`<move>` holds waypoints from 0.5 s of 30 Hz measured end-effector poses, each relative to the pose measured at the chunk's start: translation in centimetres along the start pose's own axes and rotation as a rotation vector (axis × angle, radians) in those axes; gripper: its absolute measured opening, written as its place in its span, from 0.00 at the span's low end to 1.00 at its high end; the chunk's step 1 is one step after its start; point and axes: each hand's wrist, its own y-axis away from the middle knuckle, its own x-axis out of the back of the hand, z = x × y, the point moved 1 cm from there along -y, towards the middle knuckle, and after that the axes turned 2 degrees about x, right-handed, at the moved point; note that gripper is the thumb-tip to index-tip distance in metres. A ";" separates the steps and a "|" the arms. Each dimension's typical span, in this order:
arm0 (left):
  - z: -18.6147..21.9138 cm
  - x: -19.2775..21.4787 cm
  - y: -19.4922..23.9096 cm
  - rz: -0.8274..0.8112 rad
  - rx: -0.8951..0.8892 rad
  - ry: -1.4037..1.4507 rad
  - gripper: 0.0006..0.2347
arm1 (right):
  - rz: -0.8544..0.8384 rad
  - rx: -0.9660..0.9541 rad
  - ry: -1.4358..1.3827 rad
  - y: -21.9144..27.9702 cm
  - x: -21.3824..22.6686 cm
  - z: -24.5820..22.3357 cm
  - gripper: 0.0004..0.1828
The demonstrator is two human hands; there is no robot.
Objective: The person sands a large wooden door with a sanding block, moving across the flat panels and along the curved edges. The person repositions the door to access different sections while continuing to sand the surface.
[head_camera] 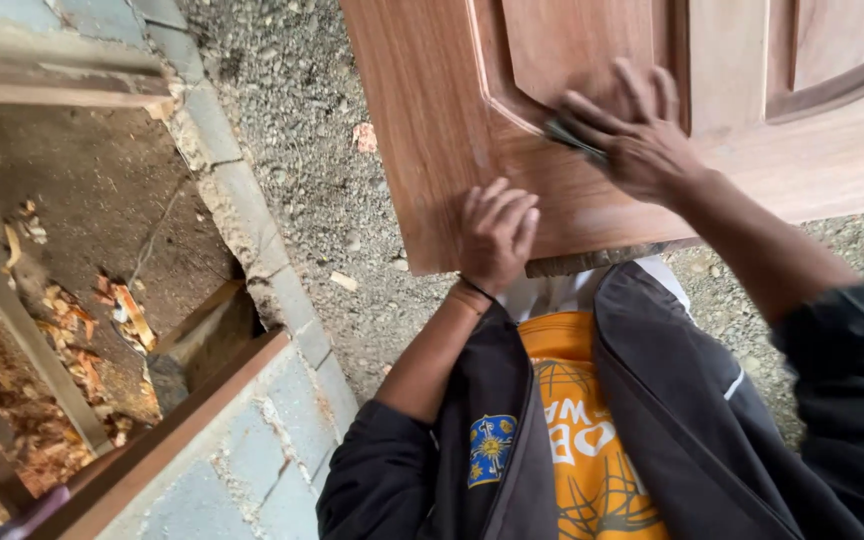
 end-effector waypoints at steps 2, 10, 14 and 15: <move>-1.2 0.1 1.1 0.062 0.088 -0.069 0.09 | 0.049 0.063 -0.052 -2.5 -0.6 -1.0 0.25; -4.7 0.4 1.7 0.141 0.358 -0.449 0.18 | -0.062 0.021 -0.048 0.7 0.1 0.7 0.28; -4.1 -0.5 0.6 0.200 0.407 -0.513 0.18 | 0.075 0.095 -0.067 -4.1 -0.2 -0.7 0.25; -4.4 -0.7 0.0 0.200 0.408 -0.511 0.18 | 0.073 0.094 -0.066 -4.6 0.3 -0.5 0.25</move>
